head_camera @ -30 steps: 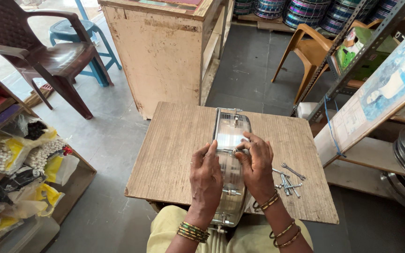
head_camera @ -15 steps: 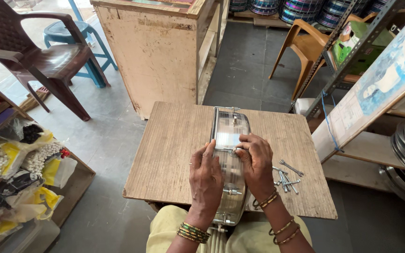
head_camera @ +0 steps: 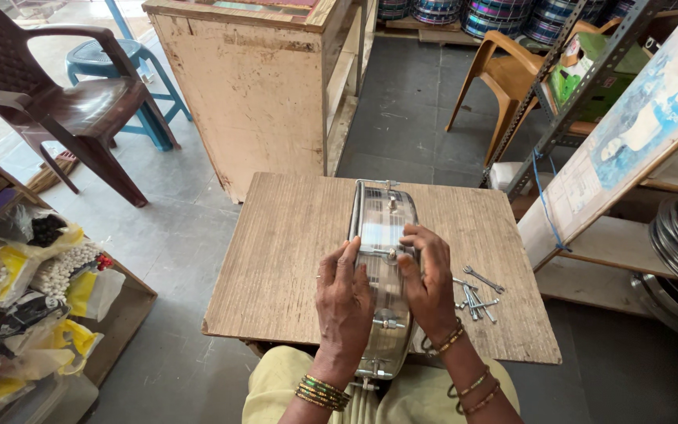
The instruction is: The person uses a wrench to tighten bolts on the rim of a metal drum frame.
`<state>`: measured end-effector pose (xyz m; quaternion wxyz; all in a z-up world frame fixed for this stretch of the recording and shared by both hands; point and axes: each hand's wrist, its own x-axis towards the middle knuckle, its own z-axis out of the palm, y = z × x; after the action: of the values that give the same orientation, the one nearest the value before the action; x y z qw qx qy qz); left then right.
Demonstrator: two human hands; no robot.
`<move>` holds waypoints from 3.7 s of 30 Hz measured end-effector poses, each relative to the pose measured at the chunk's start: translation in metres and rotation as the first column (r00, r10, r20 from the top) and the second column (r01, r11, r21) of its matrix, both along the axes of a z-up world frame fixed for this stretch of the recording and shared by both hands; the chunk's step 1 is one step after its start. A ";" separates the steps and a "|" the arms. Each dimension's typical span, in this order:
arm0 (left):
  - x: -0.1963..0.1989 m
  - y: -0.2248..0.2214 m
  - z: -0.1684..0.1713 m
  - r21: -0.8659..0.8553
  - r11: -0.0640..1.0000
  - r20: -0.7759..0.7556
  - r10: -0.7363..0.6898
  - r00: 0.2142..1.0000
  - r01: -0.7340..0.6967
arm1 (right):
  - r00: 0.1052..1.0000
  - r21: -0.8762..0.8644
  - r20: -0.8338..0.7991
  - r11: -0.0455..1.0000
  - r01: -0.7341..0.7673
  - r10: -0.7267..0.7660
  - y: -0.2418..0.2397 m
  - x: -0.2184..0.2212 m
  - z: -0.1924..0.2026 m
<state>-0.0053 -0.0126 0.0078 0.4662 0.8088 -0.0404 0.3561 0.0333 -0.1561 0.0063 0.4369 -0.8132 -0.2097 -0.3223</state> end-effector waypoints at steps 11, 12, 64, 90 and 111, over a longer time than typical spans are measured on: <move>0.001 -0.002 -0.002 0.010 1.000 0.009 -0.007 1.000 0.007 | 0.992 -0.099 -0.025 0.988 0.117 -0.120 0.001 0.005 -0.006; 0.000 -0.002 -0.002 0.006 1.000 0.012 -0.009 1.000 0.009 | 0.994 -0.073 -0.051 0.993 0.093 -0.097 -0.001 0.004 -0.004; 0.003 -0.005 0.004 -0.054 0.996 -0.157 -0.084 0.984 0.076 | 0.986 -0.065 0.146 0.994 0.086 -0.076 -0.007 0.008 -0.007; -0.012 0.031 0.034 -0.144 0.988 -0.565 -0.126 0.815 0.053 | 0.801 0.272 -0.545 0.851 0.450 -0.249 -0.142 -0.001 -0.202; -0.018 0.018 0.041 -0.234 0.972 -0.655 -0.184 0.733 0.035 | 0.112 -0.489 -0.753 0.664 0.566 -0.649 -0.235 0.102 -0.294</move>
<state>-0.0234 0.0052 0.0485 0.5504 0.8262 0.1196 0.0145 0.1349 -0.3908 -0.2879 0.2723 -0.8780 0.3933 0.0186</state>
